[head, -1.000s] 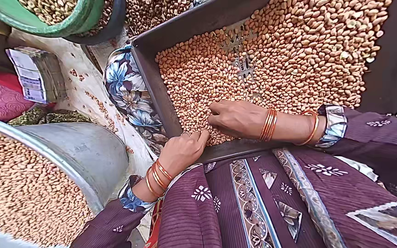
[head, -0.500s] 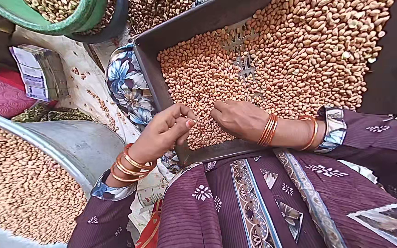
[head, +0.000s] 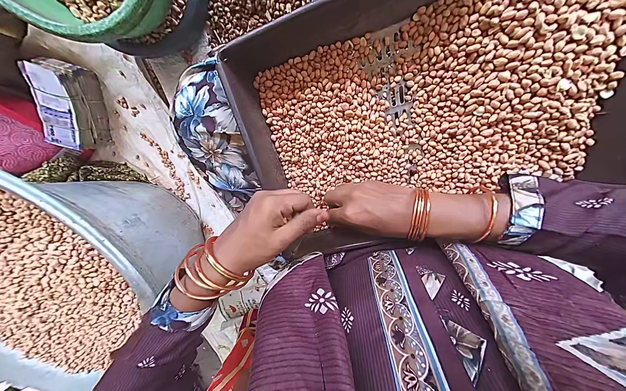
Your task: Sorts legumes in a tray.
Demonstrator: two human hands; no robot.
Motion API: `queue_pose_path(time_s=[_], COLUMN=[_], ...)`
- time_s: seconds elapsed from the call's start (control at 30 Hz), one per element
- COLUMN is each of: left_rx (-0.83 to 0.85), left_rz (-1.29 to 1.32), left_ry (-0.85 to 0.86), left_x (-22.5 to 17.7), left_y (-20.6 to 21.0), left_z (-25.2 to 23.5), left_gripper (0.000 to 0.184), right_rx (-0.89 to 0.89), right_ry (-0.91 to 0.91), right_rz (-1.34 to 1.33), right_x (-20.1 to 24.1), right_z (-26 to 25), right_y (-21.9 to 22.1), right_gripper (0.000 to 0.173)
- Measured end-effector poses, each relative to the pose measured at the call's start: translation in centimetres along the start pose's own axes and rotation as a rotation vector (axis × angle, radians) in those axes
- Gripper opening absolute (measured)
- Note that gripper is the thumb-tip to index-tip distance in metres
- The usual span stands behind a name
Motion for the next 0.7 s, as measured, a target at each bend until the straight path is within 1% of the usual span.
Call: queue_pose_path(time_s=[0.03,0.1,0.17,0.2,0.23,0.3,0.4,0.47,0.57,0.63,0.7], left_rx=[0.045,0.129,0.13,0.096,0.056,0.026,0.058,0.109,0.237,0.311,0.337], left_rz=[-0.222,-0.639,-0.911,-1.003,-1.064,-1.116,-1.101,-1.082,-1.039,-1.008,-0.993], left_ry=[0.012,-0.04,-0.121,-0.128,-0.122,-0.135,-0.198,-0.215,-0.284,-0.334,-0.338], left_x=[-0.2,-0.2,0.0,-0.1,-0.2,0.0,0.6,0.8,1.3,1.4,1.5], left_y=[1.0,3.2,4.6,5.1,5.5,6.4,7.2,7.4,7.4,7.3,7.3], left_z=[0.4,1.4,2.0,2.1,2.0,1.6,0.9,0.6,0.5,0.5,0.4], left_gripper=[0.035,0.035,0.022,0.014,0.013,0.015,0.019,0.021,0.024,0.024,0.024], right_rx=[0.009,-0.003,0.004,0.001,0.001,0.01,0.034,0.035,0.03,0.013,-0.018], right_ry=[0.002,0.005,0.021,0.026,0.034,0.057,0.111,0.14,0.156,0.15,0.134], right_rz=[0.018,0.04,0.049,0.057,0.062,0.072,0.1,0.118,0.112,0.107,0.122], right_x=[0.1,0.0,-0.1,-0.2,-0.2,-0.4,-0.6,-0.8,-1.0,-1.1,-1.2], right_z=[-0.1,-0.3,-0.3,-0.4,-0.4,-0.3,-0.1,-0.1,0.0,-0.1,-0.1], right_y=[0.3,0.6,0.5,0.4,0.3,0.1,-0.1,-0.2,-0.1,0.0,0.2], right_gripper=[0.012,0.011,0.008,0.008,0.007,0.008,0.009,0.01,0.013,0.011,0.008])
Point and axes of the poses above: each hand's wrist, its own z-axis away from the middle knuckle, its own y-axis out of the palm, x = y × z, the point moved 10 cm from there along -z, towards the middle knuckle, and after that the axes turned 5 degrees about z, right-handed, at the moved point
